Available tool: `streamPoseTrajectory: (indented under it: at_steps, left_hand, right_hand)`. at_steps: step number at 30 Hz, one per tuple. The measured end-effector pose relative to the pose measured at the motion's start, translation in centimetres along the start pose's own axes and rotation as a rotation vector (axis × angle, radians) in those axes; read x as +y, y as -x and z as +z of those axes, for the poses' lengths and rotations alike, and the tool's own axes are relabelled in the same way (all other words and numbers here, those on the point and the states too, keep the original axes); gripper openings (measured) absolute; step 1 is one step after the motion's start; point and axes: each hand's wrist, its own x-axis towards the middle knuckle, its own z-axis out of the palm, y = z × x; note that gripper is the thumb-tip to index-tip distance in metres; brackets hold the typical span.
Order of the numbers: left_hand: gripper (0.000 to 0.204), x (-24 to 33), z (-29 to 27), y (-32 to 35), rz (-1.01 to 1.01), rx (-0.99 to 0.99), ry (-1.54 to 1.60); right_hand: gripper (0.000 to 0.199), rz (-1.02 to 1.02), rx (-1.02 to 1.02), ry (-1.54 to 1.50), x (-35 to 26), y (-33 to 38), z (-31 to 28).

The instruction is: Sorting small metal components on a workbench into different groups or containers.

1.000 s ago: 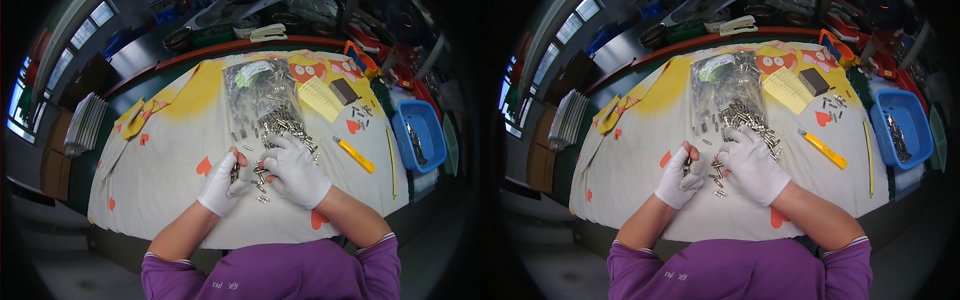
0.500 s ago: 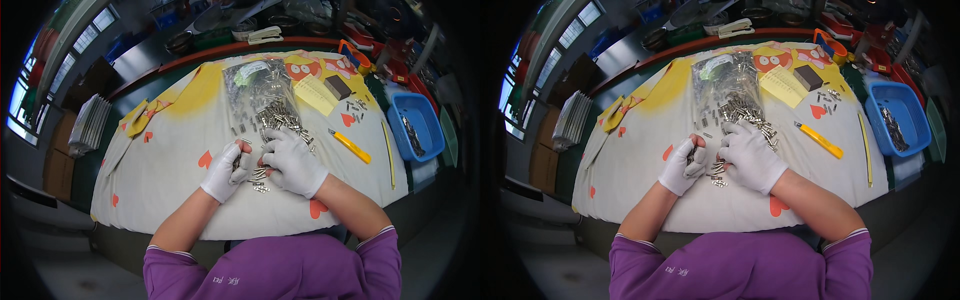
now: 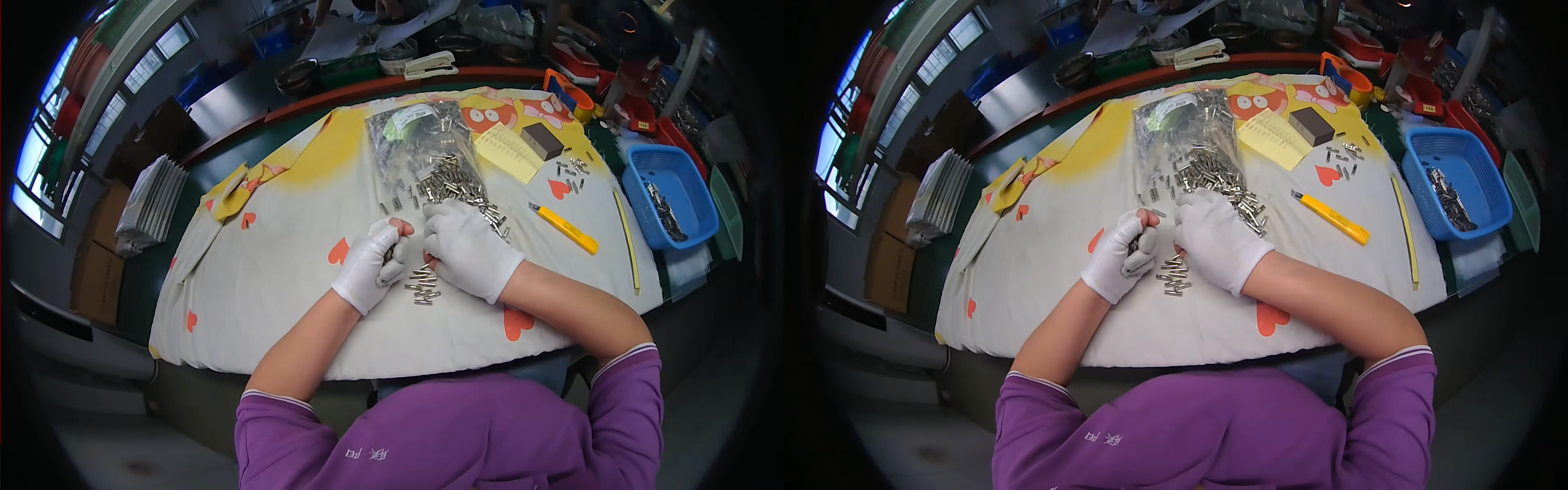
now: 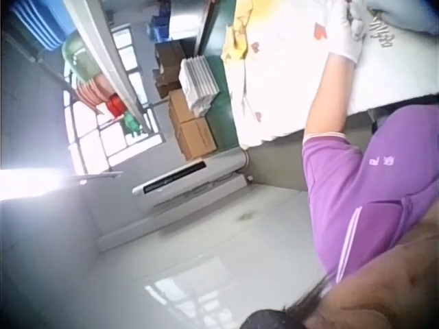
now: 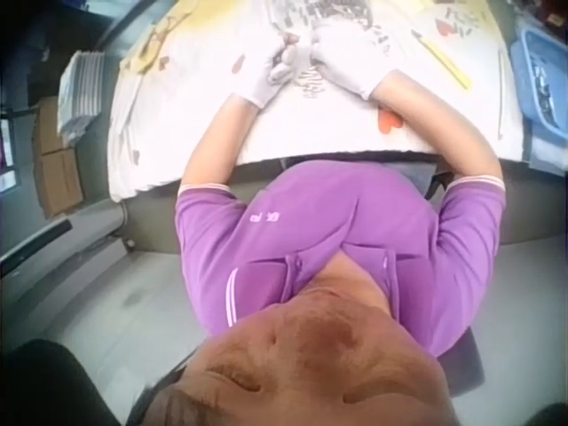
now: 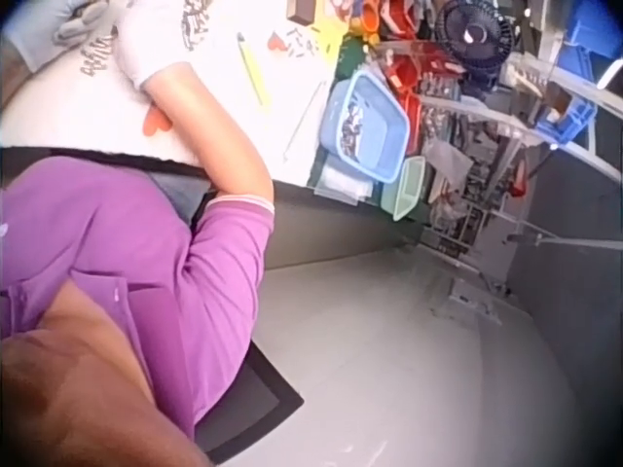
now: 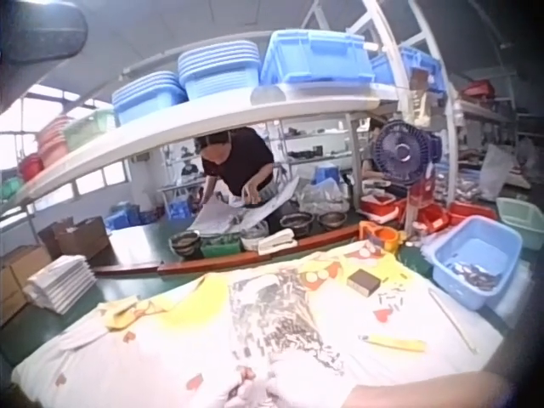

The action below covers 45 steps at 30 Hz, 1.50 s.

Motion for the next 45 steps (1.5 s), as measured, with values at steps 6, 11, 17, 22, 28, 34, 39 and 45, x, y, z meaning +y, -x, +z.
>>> streamPoseTrajectory:
  at_steps: [6,11,17,22,28,34,39,45]
  left_hand:
    - [0.012,0.1,0.5,0.3,-0.032,0.08,-0.249]
    - [0.017,0.4,2.1,1.0,-0.076,0.052,-0.53]
    - [0.01,0.0,2.1,1.1,-0.042,0.065,-0.653]
    - [0.01,0.6,2.5,1.5,-0.109,0.066,-0.56]
    - [0.02,0.2,2.2,1.5,-0.14,0.033,-0.532]
    - [0.032,0.1,2.2,1.6,-0.104,-0.024,-0.512]
    - [0.032,-0.1,1.7,1.5,-0.112,-0.069,-0.406]
    - [0.033,-0.5,1.7,1.3,-0.095,-0.048,-0.439]
  right_hand:
    - [0.011,0.275,-0.064,-0.229,-0.4,0.9,-2.0]
    - [0.012,0.32,-0.022,-0.284,-0.7,1.6,-2.2]
    - [0.015,0.281,0.063,-0.395,-0.5,2.1,-1.5]
    - [0.017,0.218,0.158,-0.455,-0.2,2.1,-1.6]
    - [0.016,0.179,0.166,-0.451,0.2,2.2,-1.6]
    - [0.019,0.185,0.179,-0.447,0.2,2.2,-1.6]
    - [0.012,0.142,0.223,-0.462,0.2,1.6,-2.1]
    - [0.013,0.138,0.213,-0.434,0.2,1.7,-2.1]
